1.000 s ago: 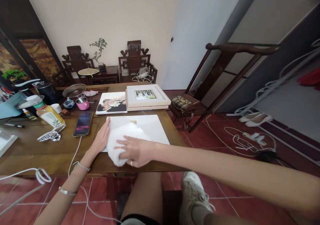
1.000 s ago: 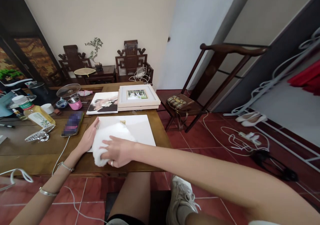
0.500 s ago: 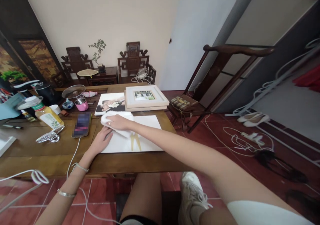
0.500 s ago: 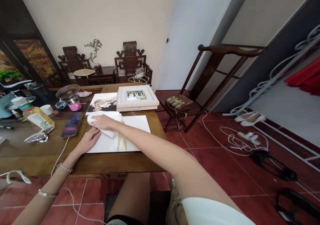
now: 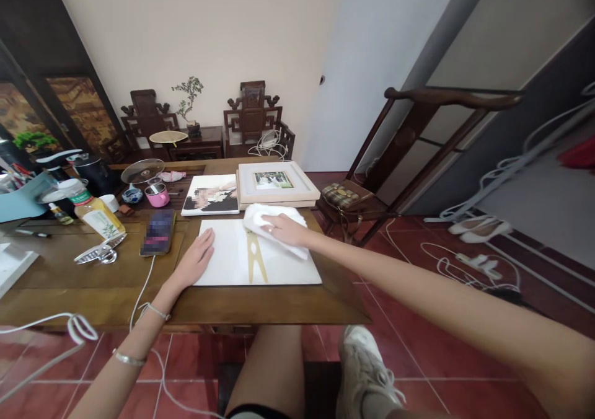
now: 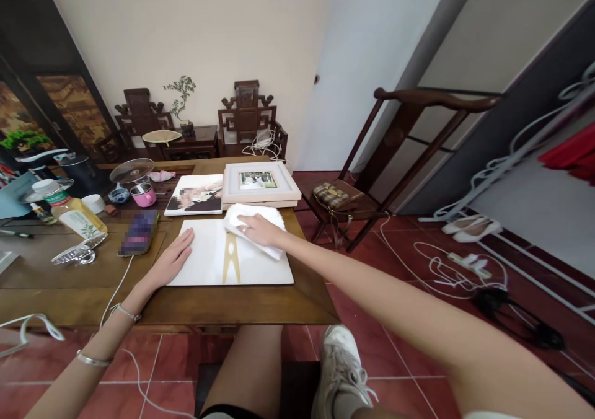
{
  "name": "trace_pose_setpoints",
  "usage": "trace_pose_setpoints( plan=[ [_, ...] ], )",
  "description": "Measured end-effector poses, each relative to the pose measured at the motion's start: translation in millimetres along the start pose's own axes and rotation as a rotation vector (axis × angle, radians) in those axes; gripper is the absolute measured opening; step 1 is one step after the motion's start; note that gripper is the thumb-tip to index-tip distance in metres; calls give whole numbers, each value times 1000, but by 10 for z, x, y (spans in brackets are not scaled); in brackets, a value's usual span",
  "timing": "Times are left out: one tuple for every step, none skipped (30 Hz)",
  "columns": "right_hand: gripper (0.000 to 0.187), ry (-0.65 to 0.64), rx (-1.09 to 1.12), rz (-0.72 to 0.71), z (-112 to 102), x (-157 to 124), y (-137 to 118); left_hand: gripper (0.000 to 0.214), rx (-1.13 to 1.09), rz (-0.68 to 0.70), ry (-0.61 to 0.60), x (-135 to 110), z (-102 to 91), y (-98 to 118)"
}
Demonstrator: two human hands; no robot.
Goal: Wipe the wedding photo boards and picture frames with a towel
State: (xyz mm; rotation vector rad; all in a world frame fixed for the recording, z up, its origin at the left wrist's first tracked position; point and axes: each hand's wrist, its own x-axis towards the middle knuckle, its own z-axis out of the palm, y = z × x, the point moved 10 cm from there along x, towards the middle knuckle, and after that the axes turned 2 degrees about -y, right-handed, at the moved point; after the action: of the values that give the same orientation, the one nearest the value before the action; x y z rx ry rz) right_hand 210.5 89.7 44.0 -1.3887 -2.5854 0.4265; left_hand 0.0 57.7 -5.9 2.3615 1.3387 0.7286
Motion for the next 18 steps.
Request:
trace_pose_setpoints(
  plan=[
    [34,6,-15,19,-14,-87,104,54,11,2,-5,1,9,-6],
    [34,12,-30,38,-28,-168,191,53,20,5,-7,2,15,-9],
    [33,17,-45,53,-36,-244,253,53,28,6,-10,4,21,-10],
    [33,21,-58,64,-35,-317,288,52,31,7,-10,5,23,-10],
    [32,21,-68,68,-21,-390,295,52,31,7,-9,6,24,-9],
    [30,17,-78,57,10,-466,265,53,29,7,-7,7,22,-7],
    [28,11,-92,21,55,-547,194,53,27,8,-5,9,21,-4],
    [26,5,-106,-41,111,-638,85,53,25,8,-2,10,18,-2],
    [25,0,-120,-126,173,-740,-53,53,25,8,0,11,16,-1],
    [23,-3,-133,-224,236,-855,-203,53,27,7,2,13,14,-1],
    [21,-4,-141,-325,293,-977,-346,53,32,6,1,14,14,-2],
    [19,-6,-144,-414,340,-1093,-464,53,38,7,-4,15,19,-2],
    [17,-11,-140,-480,375,-1187,-544,53,48,11,-13,16,27,-1],
    [15,-19,-133,-527,398,-1250,-589,53,61,17,-24,17,37,3],
    [15,-29,-124,-550,407,-1274,-598,54,76,24,-35,17,47,7],
    [16,-36,-115,-552,401,-1254,-575,54,92,31,-44,16,54,11],
    [16,-38,-105,-536,381,-1194,-529,54,107,36,-51,15,59,14],
    [17,-37,-96,-507,351,-1100,-463,53,121,40,-56,14,61,16]
  ],
)
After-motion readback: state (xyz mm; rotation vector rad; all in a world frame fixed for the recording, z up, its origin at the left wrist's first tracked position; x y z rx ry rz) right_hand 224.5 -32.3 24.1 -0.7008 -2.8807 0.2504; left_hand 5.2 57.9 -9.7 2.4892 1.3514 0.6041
